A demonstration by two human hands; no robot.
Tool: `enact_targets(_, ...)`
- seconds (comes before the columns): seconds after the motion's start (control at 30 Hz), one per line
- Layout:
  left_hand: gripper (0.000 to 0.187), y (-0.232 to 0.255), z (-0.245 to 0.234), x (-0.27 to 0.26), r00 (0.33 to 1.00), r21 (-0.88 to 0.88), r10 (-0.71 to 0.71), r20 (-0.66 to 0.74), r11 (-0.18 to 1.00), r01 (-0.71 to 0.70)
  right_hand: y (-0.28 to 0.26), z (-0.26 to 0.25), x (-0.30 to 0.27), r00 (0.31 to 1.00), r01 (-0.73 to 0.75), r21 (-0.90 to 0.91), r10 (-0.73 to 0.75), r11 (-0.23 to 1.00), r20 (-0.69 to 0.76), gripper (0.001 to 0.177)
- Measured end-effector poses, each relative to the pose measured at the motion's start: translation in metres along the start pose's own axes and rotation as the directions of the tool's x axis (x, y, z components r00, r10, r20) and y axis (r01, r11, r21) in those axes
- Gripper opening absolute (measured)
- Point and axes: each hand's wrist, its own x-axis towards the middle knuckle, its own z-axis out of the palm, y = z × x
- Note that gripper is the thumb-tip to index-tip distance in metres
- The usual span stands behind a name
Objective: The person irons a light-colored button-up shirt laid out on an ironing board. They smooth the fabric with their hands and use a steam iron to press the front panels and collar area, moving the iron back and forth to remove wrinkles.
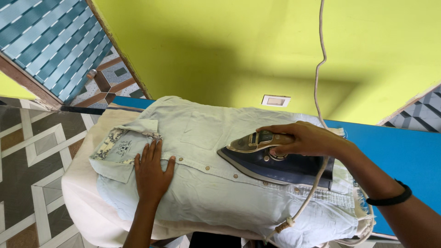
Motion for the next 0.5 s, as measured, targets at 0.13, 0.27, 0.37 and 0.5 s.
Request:
enact_targets(0.13,0.069,0.001,0.000,0.002,1.000,0.011,0.010,-0.013,1.000,-0.010,-0.017,0.005,0.020,0.993,0.110,-0.015,-0.110,0.994,-0.034,0.074)
enact_targets(0.27,0.068,0.002,0.000,0.000,1.000,-0.003,0.007,-0.025,1.000,-0.007,-0.031,0.012,0.037,0.996,0.056,-0.091,-0.062,0.994,-0.061,0.069)
enact_targets(0.37,0.069,0.001,-0.002,0.000,1.000,-0.020,0.014,-0.019,1.000,-0.014,-0.028,0.014,0.037,0.995,0.048,-0.113,-0.058,0.992,-0.084,0.072)
enact_targets(0.5,0.069,-0.001,-0.001,0.001,1.000,-0.019,0.015,-0.007,1.000,-0.015,-0.006,0.011,0.026,0.994,-0.008,-0.087,-0.001,0.996,-0.106,0.078)
